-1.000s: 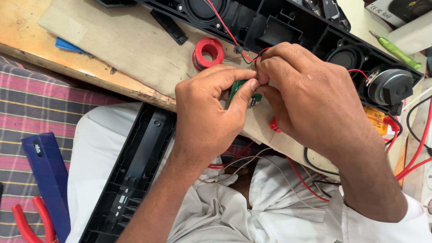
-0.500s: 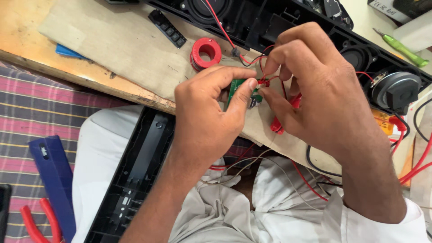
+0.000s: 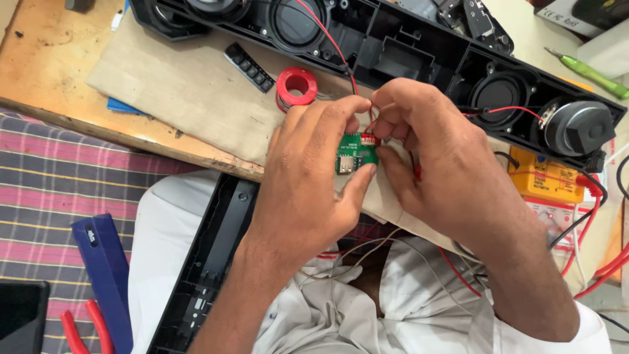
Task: The person solders and connects red and black wires to a small green circuit board, then fits the board into an opened speaker soundbar enclosure and routes the wires to the speakers. They use a soldering iron on the board and handle a multimeter on the workbench while testing the connections.
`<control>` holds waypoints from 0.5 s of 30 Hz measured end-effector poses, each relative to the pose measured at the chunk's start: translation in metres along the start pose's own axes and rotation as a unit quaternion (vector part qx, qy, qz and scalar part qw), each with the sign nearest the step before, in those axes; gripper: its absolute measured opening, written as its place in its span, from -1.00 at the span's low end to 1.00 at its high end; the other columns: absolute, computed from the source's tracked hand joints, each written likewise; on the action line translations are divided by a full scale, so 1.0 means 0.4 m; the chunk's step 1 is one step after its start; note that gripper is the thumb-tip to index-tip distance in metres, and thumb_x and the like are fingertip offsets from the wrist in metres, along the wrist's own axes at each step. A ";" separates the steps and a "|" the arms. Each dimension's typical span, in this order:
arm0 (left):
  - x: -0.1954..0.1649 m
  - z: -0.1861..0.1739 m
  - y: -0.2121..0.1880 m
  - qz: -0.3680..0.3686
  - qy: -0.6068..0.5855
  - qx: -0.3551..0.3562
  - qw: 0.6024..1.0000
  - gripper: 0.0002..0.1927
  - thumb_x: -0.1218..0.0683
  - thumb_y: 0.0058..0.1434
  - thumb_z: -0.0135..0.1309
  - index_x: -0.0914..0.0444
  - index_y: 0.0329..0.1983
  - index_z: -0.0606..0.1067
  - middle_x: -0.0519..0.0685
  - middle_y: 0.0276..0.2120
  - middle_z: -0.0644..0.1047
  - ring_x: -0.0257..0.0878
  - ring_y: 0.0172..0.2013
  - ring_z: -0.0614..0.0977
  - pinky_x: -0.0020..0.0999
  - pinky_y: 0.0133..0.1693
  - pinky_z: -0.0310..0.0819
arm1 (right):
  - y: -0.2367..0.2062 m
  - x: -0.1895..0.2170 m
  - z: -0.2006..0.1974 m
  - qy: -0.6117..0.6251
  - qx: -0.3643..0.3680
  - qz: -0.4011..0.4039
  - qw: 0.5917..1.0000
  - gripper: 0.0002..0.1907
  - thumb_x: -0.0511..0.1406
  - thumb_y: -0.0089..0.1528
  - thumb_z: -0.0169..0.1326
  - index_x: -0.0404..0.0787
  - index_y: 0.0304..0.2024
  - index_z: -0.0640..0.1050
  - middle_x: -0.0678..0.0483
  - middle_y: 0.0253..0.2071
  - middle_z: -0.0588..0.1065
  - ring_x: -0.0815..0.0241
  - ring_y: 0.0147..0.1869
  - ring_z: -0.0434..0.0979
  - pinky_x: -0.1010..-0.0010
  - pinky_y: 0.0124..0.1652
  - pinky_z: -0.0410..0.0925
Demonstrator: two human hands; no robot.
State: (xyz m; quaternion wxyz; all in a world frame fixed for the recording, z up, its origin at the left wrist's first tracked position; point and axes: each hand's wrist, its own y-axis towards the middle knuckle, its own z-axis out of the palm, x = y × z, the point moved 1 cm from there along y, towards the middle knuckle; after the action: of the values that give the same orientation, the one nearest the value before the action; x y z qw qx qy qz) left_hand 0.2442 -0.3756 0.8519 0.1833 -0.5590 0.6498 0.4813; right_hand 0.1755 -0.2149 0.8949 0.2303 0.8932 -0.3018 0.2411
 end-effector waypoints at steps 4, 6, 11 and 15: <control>0.006 -0.009 0.009 -0.004 -0.012 0.038 0.999 -0.30 0.17 0.06 0.34 0.22 0.27 0.34 -0.07 -0.04 0.51 -0.11 0.05 0.52 -0.11 0.01 0.30 | -0.003 -0.003 -0.005 -0.011 -0.010 0.016 1.000 -0.40 -0.58 0.20 0.19 -0.28 0.24 0.28 -0.05 -0.08 0.50 0.17 -0.02 0.62 0.38 -0.08 0.48; 0.009 -0.014 0.013 0.007 -0.003 0.058 0.998 -0.27 0.15 0.07 0.35 0.21 0.30 0.32 -0.08 -0.05 0.51 -0.13 0.05 0.52 -0.09 0.04 0.30 | -0.005 -0.002 -0.005 -0.014 -0.012 0.022 1.000 -0.38 -0.58 0.19 0.19 -0.27 0.24 0.27 -0.04 -0.10 0.50 0.18 -0.05 0.60 0.38 -0.10 0.47; 0.025 -0.022 0.035 0.032 0.018 0.098 0.994 -0.17 0.09 0.08 0.39 0.23 0.36 0.23 -0.06 -0.04 0.52 -0.08 0.07 0.52 -0.06 0.10 0.33 | 0.000 -0.007 0.002 0.033 -0.003 0.018 0.999 -0.36 -0.61 0.22 0.14 -0.24 0.28 0.24 0.00 -0.11 0.49 0.24 -0.05 0.60 0.41 -0.03 0.50; 0.030 -0.022 0.050 0.013 0.032 0.128 0.991 -0.07 0.09 0.01 0.41 0.22 0.40 0.17 -0.04 -0.09 0.52 -0.07 0.01 0.54 -0.08 0.05 0.40 | 0.010 -0.010 0.006 0.049 0.011 0.005 0.999 -0.32 -0.62 0.26 0.11 -0.23 0.34 0.16 0.02 -0.15 0.49 0.26 -0.10 0.58 0.44 -0.08 0.49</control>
State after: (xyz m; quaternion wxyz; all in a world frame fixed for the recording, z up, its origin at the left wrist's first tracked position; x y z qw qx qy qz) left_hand 0.2251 -0.3913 0.8551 0.2257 -0.5376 0.7191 0.3781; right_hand 0.1709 -0.2173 0.8919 0.2335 0.8812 -0.2918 0.2896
